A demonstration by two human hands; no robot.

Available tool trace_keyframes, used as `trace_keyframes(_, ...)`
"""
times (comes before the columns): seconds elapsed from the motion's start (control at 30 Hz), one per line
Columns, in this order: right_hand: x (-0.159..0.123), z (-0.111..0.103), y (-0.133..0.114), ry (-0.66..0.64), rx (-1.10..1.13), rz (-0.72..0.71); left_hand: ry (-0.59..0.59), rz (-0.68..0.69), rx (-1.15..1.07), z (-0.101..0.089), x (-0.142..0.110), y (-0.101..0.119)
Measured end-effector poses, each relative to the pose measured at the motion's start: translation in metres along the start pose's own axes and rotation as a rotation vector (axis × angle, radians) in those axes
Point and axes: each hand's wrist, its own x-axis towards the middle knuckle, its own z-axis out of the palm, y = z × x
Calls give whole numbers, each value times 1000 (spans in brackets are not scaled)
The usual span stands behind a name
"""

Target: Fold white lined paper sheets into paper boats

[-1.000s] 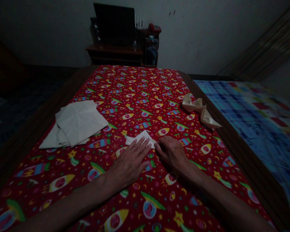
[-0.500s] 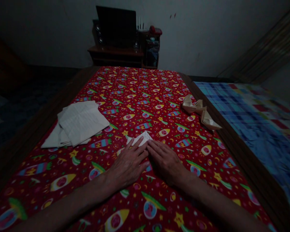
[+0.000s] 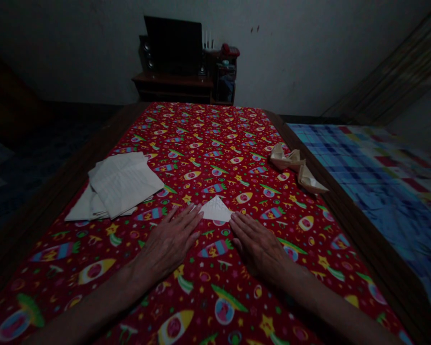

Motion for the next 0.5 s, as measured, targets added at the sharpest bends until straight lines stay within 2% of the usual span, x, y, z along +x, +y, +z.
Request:
trace_keyframes(0.2, 19, 1, 1, 63, -152, -54, 56, -59, 27, -2, 2, -9)
trace_keyframes(0.3, 41, -5, -6, -19, -209, -41, 116, -78, 14, 1, 4, -11)
trace_keyframes(0.4, 61, -9, -13, -102, -200, -87, 149, -83, -40, 5, 4, -13)
trace_keyframes(0.5, 71, -8, -13, -120, -180, -120, 160, -92, -118, 8, 2, -19)
